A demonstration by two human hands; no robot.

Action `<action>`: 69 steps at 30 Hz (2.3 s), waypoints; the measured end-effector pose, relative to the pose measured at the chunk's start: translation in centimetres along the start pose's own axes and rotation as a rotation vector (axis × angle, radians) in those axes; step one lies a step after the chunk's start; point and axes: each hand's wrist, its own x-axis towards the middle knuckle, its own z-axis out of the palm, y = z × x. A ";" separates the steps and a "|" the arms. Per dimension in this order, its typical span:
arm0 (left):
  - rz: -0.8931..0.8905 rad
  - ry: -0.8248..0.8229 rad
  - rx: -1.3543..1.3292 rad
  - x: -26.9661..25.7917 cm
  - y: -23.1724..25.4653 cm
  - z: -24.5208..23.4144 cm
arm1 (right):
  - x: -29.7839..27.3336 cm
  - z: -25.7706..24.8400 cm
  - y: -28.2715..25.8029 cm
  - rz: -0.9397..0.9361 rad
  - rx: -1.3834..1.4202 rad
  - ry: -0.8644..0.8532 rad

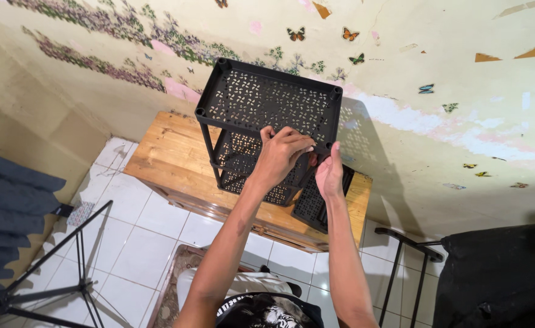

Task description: The person assembles a black plastic shelving unit by inserting vertical poles into the corners of perforated trays and stacking additional trays to form a multi-tier structure. The person handles the trays and poles by hand, aligning and securing each component on a wooden table.

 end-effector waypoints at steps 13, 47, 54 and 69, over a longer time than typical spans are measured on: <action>-0.058 -0.065 -0.075 0.8 0.3 0.8 | 0.6 -0.5 -0.9 0.067 0.089 0.090; -0.123 -0.080 -0.082 1.9 0.6 -0.6 | 1.9 -0.7 0.0 0.078 0.075 0.113; -0.081 -0.054 -0.079 2.1 1.1 -1.1 | 2.1 1.3 -2.9 0.176 0.047 0.126; -0.045 -0.040 0.051 1.7 -1.9 -5.7 | 1.9 0.6 -1.5 0.019 -0.068 0.130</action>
